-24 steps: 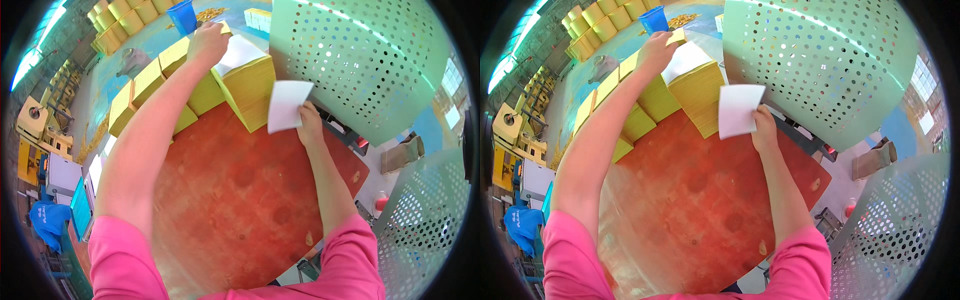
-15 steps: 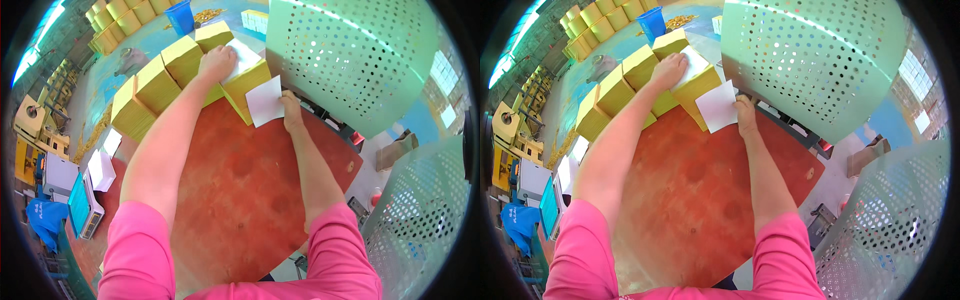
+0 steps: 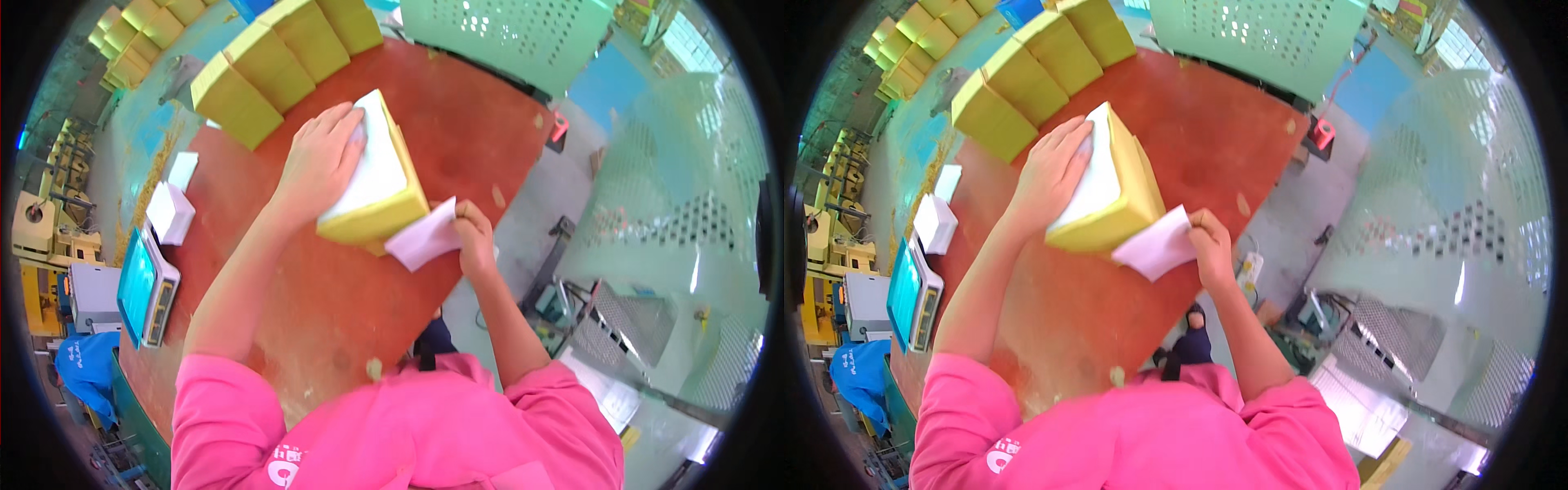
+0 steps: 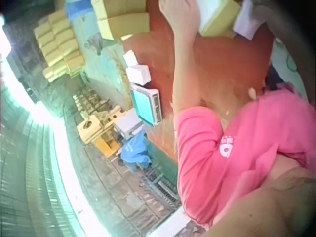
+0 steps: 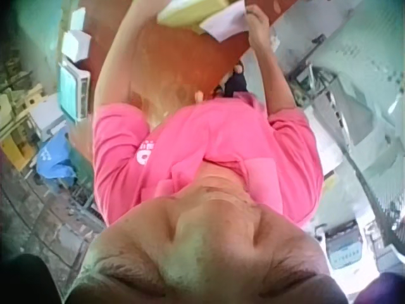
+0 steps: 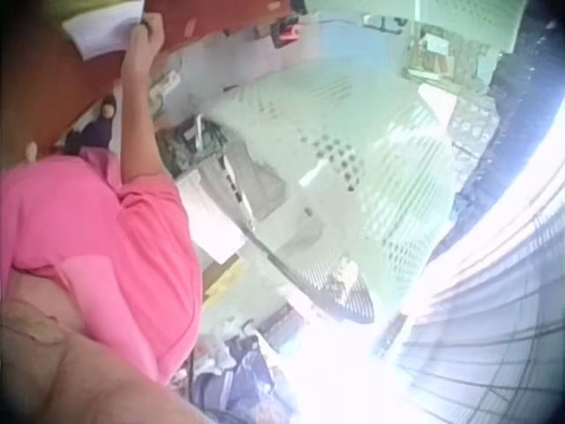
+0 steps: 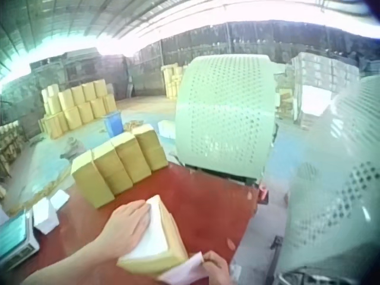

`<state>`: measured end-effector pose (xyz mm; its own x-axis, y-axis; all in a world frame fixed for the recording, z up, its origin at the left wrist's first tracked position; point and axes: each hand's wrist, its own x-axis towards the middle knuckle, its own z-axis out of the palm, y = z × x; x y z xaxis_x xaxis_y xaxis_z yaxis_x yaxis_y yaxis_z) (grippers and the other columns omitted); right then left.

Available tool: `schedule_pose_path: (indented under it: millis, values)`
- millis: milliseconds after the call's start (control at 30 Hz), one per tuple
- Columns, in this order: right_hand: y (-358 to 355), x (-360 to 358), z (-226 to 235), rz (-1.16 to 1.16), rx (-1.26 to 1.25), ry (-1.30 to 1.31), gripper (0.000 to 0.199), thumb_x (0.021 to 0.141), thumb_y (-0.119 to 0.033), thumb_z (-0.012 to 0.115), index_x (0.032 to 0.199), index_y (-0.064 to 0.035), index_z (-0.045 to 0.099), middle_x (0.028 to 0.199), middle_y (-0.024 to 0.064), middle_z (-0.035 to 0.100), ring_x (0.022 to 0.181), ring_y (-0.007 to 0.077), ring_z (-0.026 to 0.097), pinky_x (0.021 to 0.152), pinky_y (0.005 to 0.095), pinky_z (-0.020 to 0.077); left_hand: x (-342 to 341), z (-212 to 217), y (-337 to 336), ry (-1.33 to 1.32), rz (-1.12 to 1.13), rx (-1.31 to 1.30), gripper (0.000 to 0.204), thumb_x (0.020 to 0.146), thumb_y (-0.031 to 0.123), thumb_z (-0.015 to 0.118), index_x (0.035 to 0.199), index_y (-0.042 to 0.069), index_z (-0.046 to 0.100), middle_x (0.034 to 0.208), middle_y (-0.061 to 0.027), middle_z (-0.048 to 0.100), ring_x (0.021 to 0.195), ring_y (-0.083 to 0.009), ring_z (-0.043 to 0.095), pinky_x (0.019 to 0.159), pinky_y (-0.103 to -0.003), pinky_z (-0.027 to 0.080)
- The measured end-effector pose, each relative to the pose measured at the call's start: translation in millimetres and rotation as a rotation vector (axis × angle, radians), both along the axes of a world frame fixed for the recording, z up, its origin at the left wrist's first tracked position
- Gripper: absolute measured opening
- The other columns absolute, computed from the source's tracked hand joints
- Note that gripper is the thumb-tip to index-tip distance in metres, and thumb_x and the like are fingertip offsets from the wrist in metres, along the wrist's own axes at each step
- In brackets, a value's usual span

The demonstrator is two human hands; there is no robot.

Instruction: Packaging stacks of yellow paper by adding protective sheets and applying rubber bands using a machine.

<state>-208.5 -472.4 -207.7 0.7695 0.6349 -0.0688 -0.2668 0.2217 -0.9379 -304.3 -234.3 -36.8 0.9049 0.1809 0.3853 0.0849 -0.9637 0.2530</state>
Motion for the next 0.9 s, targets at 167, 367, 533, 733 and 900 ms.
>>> schedule_pose_path:
  millis: [167,367,533,733,900]
  values:
    - [-117.9,-135.8,-12.3,-0.078,0.201,0.628,0.031,0.083,-0.009,0.046,0.108,0.0034,0.059,0.111,0.0200,0.065,0.098,0.0309,0.065,0.095,0.0405,0.0490,-147.2,23.8,-110.1,0.141,-0.029,-0.019,0.046,0.091,0.015,0.051,0.134,0.000,0.047,0.140,-0.0207,0.045,0.130,-0.0364,0.042,0.109,-0.049,0.029]
    - [-122.2,-209.0,48.1,0.331,-0.925,-0.107,0.026,0.084,-0.009,0.046,0.103,0.0040,0.056,0.092,0.0107,0.064,0.085,0.0209,0.063,0.078,0.0325,0.0501,-227.1,25.9,-159.4,0.176,0.003,-0.078,0.050,0.091,0.015,0.052,0.138,0.000,0.045,0.145,-0.0197,0.040,0.135,-0.0375,0.037,0.113,-0.049,0.024]
    - [-143.4,-198.5,64.4,0.084,-0.086,0.606,0.016,0.081,-0.006,0.049,0.094,-0.0010,0.058,0.082,0.0067,0.061,0.075,0.0167,0.060,0.067,0.0302,0.0480,-276.8,-17.7,-147.0,-0.195,0.065,-0.487,0.048,0.097,0.020,0.044,0.139,-0.001,0.043,0.147,-0.0186,0.039,0.137,-0.0350,0.036,0.114,-0.047,0.023]
    - [-85.7,-128.0,109.6,0.387,-0.234,0.301,0.016,0.080,-0.007,0.050,0.091,-0.0009,0.059,0.083,0.0061,0.061,0.076,0.0170,0.059,0.071,0.0317,0.0479,-300.2,-104.3,-146.1,-0.242,0.402,-0.099,0.053,0.097,0.025,0.049,0.143,0.002,0.039,0.149,-0.0182,0.037,0.139,-0.0331,0.033,0.114,-0.043,0.027]
    - [-63.1,-84.3,88.2,0.557,-0.225,0.451,0.019,0.082,-0.011,0.051,0.098,-0.0028,0.060,0.090,0.0072,0.065,0.083,0.0174,0.063,0.076,0.0330,0.0509,-308.8,-149.6,-140.6,-0.218,0.598,-0.085,0.055,0.097,0.026,0.052,0.145,0.004,0.037,0.150,-0.0171,0.035,0.140,-0.0301,0.032,0.113,-0.040,0.029]
